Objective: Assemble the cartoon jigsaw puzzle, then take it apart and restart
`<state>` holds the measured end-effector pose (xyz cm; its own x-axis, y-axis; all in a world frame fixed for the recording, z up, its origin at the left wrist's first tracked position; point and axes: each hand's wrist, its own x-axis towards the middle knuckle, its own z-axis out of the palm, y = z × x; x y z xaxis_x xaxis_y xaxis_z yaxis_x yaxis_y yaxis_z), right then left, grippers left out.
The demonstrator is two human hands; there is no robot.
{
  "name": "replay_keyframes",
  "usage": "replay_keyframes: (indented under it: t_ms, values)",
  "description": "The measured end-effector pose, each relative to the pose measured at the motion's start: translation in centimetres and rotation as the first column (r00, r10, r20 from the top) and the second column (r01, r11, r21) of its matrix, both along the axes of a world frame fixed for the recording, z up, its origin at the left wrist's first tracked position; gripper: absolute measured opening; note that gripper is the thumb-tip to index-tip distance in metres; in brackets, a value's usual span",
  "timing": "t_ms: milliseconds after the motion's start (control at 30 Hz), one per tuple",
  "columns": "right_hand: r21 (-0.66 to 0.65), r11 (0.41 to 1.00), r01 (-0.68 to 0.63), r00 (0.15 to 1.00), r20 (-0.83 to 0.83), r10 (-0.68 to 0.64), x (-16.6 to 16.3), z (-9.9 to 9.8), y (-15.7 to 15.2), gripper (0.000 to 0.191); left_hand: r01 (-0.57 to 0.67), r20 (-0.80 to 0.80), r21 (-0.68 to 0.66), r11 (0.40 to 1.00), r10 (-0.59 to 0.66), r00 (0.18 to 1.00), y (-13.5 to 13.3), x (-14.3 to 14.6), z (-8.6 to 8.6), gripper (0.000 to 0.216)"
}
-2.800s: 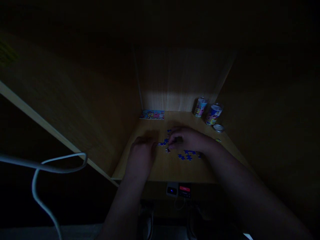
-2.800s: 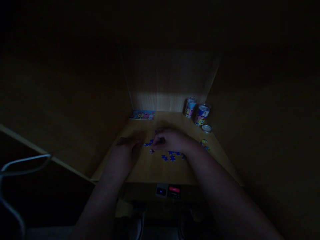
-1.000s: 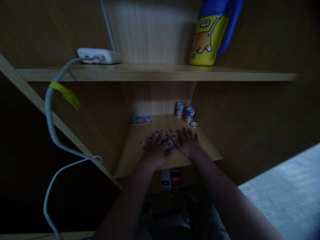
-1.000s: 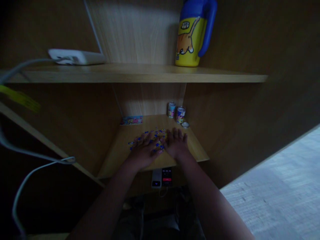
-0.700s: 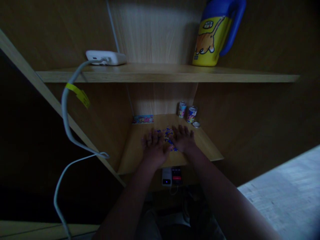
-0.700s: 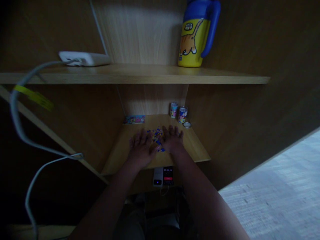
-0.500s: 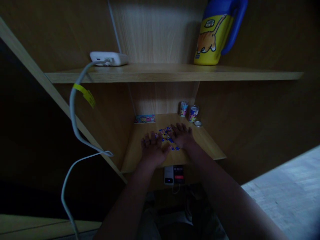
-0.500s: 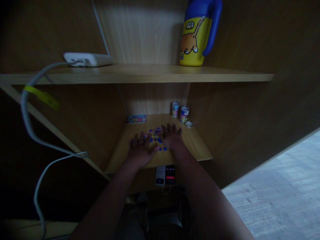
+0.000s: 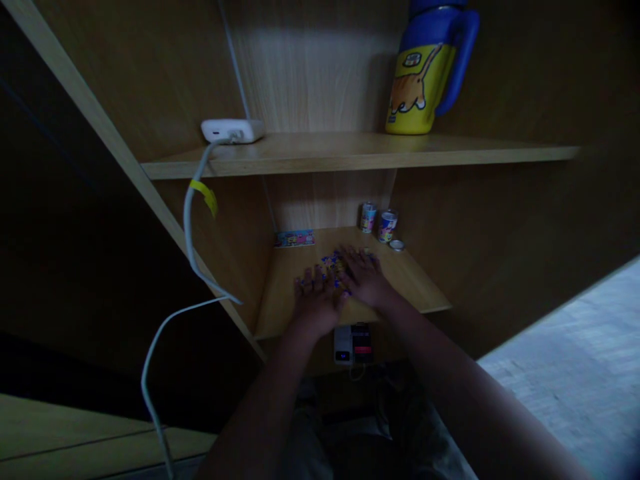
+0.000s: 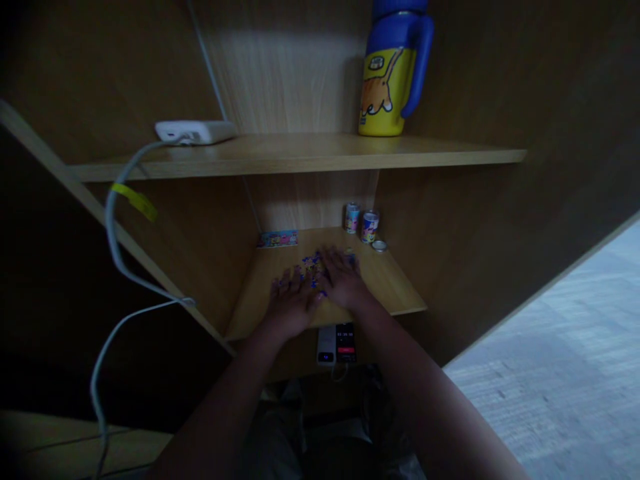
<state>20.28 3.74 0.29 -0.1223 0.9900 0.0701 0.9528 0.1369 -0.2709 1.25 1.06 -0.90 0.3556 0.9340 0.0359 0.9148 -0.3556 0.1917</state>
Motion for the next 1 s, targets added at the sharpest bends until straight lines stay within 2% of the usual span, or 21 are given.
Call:
replay_keyframes:
  t_ms: [67, 167, 300, 467, 567, 800, 900, 1000]
  values:
    - [-0.022, 1.0, 0.002, 1.0, 0.017, -0.002, -0.4, -0.4, -0.9, 0.074, 0.027, -0.003, -0.003, 1.0, -0.027, 1.0, 0.2, 0.0, -0.1, 0.08]
    - [-0.054, 0.992, 0.117, 0.993, 0.035, -0.115, -0.8, -1.0, -1.0, 0.072, 0.064, -0.014, -0.008, 0.998, -0.064, 0.998, 0.3, 0.0, -0.1, 0.081]
    - [-0.071, 0.956, 0.286, 0.958, 0.04, -0.284, -0.9, -1.4, 0.2, 0.073, 0.111, -0.03, -0.026, 0.993, -0.112, 0.993, 0.1, 0.2, 0.2, 0.088]
    - [-0.094, 0.92, 0.379, 0.925, 0.01, -0.38, -0.6, -1.2, 2.3, 0.078, 0.164, -0.037, -0.058, 0.985, -0.166, 0.985, 0.0, 1.2, 0.9, 0.094]
    - [-0.103, 0.928, 0.359, 0.932, -0.019, -0.362, 0.0, -0.9, 3.7, 0.08, 0.192, -0.033, -0.058, 0.98, -0.194, 0.98, 0.1, 1.9, 0.9, 0.095]
    - [-0.06, 0.981, 0.183, 0.976, -0.106, -0.188, 1.6, -0.5, 6.1, 0.067, 0.21, 0.004, 0.003, 0.978, -0.21, 0.978, 1.4, 4.1, 0.1, 0.096]
    - [0.004, 0.978, 0.208, 0.968, -0.145, -0.205, 2.2, -0.7, 6.1, 0.07, 0.192, 0.027, 0.058, 0.98, -0.194, 0.981, 2.4, 5.4, 0.0, 0.087]
    - [0.075, 0.976, 0.204, 0.968, -0.162, -0.189, 2.6, -0.9, 5.3, 0.071, 0.108, 0.054, 0.129, 0.986, -0.116, 0.992, 3.6, 6.4, 0.2, 0.068]
